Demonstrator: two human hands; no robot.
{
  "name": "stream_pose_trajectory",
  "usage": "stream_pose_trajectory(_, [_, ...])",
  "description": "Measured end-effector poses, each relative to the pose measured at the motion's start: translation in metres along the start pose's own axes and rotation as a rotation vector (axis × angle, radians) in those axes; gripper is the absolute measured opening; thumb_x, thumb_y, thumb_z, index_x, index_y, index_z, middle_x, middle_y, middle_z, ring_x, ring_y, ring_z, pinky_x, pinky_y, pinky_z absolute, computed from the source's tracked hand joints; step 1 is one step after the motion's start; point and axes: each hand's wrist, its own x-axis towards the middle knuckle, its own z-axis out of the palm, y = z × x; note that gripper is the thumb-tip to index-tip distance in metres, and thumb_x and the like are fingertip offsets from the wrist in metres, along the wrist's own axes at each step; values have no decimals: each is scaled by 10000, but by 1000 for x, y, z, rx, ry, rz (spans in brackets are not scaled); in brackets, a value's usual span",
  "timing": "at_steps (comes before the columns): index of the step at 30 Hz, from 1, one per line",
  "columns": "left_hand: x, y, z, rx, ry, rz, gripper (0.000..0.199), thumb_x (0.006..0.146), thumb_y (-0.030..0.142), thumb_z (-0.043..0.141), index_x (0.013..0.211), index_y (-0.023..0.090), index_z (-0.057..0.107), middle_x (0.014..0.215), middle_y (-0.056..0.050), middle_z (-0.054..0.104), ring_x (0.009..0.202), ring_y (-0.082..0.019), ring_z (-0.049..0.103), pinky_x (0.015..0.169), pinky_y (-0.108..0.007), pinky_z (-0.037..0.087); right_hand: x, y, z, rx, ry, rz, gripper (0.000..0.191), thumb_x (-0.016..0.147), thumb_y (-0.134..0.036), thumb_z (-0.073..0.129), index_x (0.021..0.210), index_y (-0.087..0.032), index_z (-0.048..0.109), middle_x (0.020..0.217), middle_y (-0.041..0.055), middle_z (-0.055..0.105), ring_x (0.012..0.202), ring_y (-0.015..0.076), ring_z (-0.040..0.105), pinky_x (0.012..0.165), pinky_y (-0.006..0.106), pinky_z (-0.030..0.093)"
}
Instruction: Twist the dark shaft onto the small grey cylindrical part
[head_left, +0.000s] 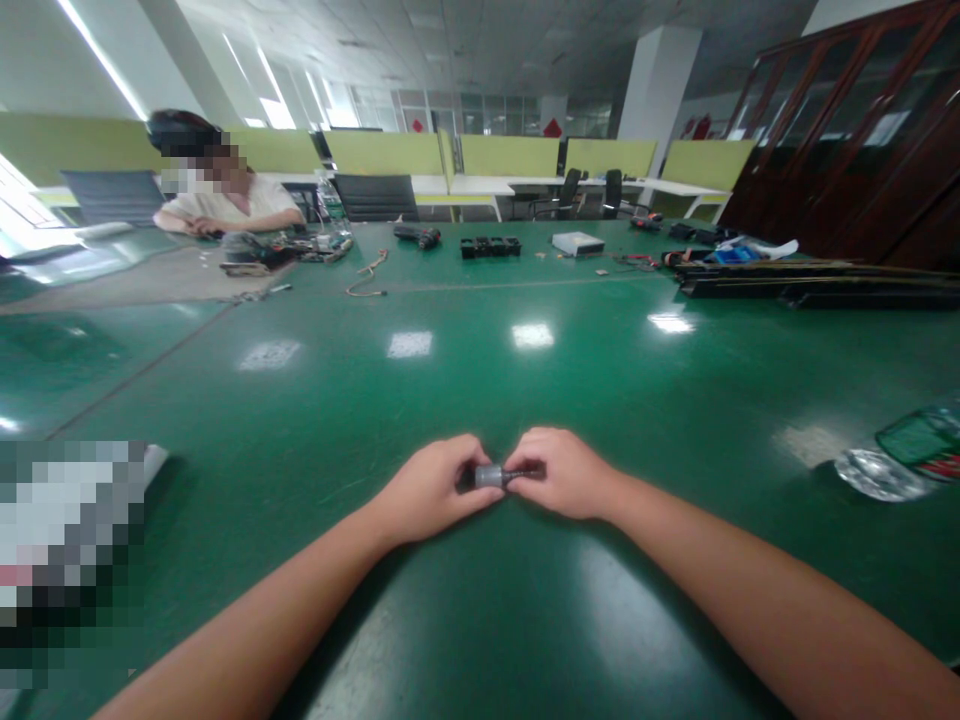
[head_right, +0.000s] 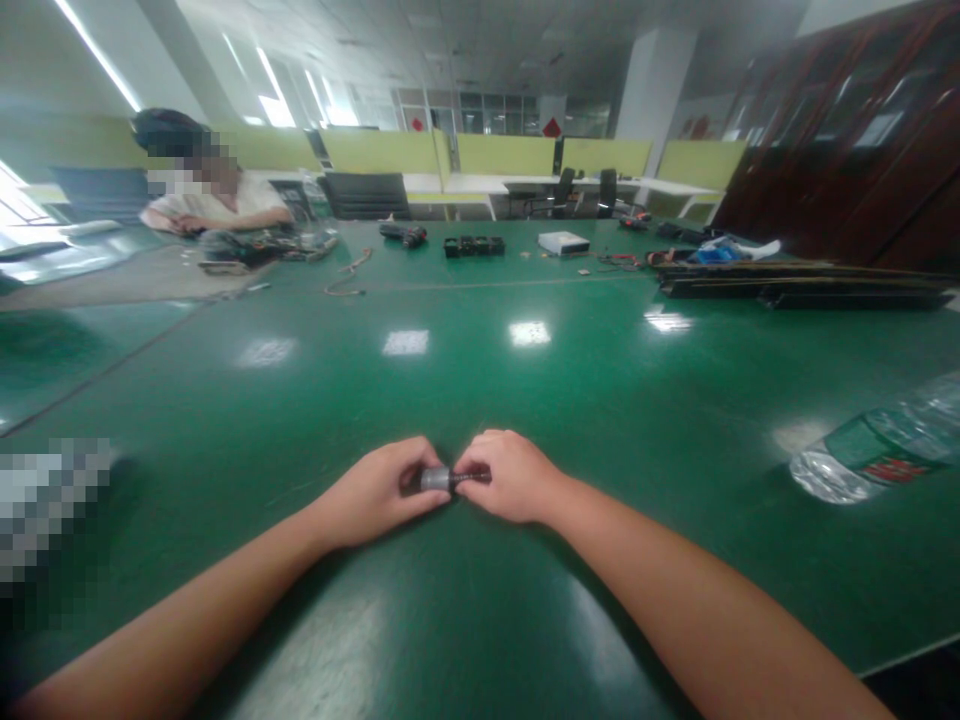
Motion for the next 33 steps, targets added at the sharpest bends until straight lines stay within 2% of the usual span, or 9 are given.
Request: stream_pose_trajectory(33, [0,1,-1,8,-19,1,271,842,458,676,908,200,628,791,4,629,697,-162,563,618,-260,379,-4,5,-4,-16,-12,-8,82,819,-186,716,892,-176,752,840,39,717,804,165,615,728,267,437])
